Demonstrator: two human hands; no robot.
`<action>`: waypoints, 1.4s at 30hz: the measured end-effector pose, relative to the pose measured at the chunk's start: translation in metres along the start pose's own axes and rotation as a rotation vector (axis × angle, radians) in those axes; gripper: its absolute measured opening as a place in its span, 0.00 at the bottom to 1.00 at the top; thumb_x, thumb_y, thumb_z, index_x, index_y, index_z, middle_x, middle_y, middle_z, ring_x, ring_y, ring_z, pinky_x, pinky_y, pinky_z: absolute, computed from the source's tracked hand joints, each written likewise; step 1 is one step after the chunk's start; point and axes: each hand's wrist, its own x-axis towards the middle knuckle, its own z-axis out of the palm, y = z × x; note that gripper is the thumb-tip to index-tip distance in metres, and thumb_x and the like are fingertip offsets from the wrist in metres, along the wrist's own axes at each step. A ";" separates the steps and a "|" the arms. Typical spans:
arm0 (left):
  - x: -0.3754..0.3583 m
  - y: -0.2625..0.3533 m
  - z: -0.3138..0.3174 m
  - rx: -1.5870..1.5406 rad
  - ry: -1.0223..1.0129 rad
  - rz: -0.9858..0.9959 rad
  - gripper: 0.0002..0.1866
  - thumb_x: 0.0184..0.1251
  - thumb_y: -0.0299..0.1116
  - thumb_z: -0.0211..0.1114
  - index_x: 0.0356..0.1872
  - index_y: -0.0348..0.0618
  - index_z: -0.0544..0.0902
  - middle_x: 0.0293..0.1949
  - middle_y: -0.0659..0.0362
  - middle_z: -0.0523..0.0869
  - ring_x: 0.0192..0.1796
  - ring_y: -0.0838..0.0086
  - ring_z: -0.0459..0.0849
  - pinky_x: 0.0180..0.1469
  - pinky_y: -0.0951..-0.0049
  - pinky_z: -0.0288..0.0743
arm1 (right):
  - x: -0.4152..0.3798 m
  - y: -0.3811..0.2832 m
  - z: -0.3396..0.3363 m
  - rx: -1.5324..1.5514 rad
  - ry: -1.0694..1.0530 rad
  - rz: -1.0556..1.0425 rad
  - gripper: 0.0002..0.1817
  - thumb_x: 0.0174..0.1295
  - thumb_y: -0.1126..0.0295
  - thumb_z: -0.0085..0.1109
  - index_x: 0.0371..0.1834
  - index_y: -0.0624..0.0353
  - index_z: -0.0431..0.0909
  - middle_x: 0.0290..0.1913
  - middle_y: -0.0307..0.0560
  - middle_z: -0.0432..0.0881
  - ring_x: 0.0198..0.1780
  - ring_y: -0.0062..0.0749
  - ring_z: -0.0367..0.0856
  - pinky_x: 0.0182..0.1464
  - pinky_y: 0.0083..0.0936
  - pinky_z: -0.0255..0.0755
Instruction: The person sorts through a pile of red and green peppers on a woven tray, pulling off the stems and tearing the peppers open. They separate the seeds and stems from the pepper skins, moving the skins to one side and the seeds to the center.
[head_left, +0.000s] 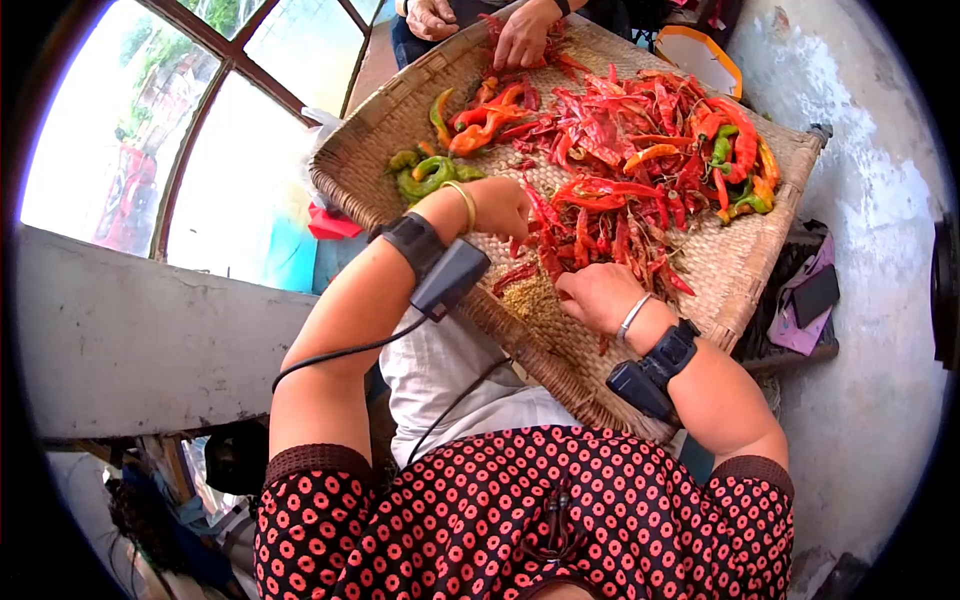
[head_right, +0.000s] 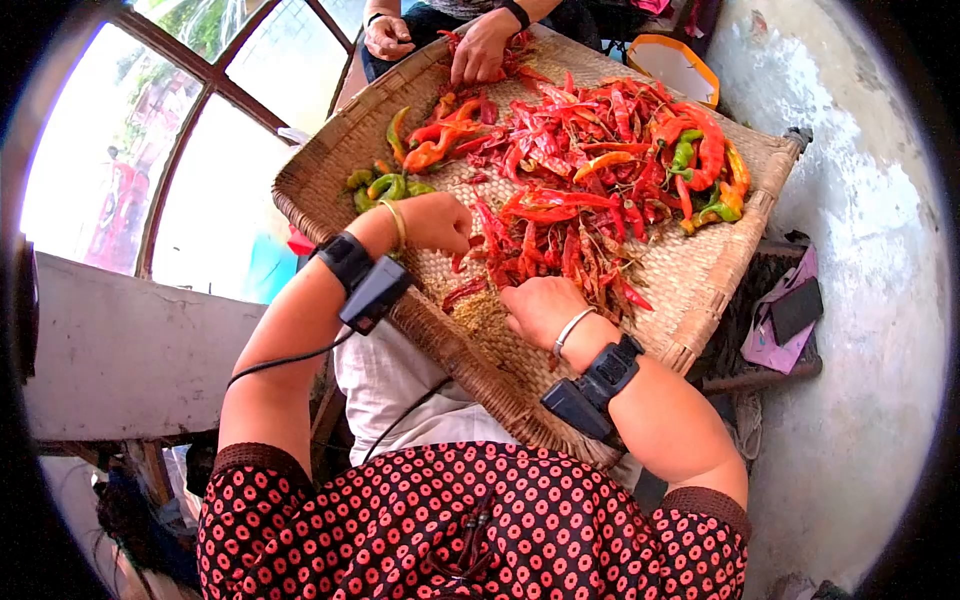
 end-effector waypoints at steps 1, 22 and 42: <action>-0.004 -0.001 -0.005 -0.253 0.030 -0.041 0.10 0.49 0.38 0.62 0.21 0.40 0.79 0.18 0.61 0.80 0.22 0.75 0.76 0.27 0.75 0.71 | 0.000 0.000 0.001 0.000 -0.003 0.006 0.12 0.49 0.62 0.54 0.32 0.59 0.73 0.28 0.54 0.78 0.35 0.48 0.78 0.38 0.41 0.71; 0.028 0.017 0.039 0.155 0.145 0.258 0.11 0.46 0.38 0.61 0.34 0.53 0.81 0.29 0.56 0.82 0.35 0.61 0.80 0.37 0.64 0.73 | 0.001 0.000 0.016 0.029 0.022 -0.016 0.13 0.48 0.67 0.52 0.39 0.54 0.74 0.33 0.53 0.76 0.37 0.48 0.77 0.38 0.41 0.71; 0.012 0.008 0.032 -0.077 0.193 0.416 0.03 0.41 0.29 0.62 0.21 0.45 0.80 0.26 0.59 0.79 0.35 0.68 0.77 0.36 0.71 0.72 | -0.002 -0.001 -0.004 0.069 0.352 -0.209 0.08 0.51 0.67 0.52 0.19 0.57 0.75 0.26 0.47 0.73 0.28 0.42 0.76 0.30 0.36 0.71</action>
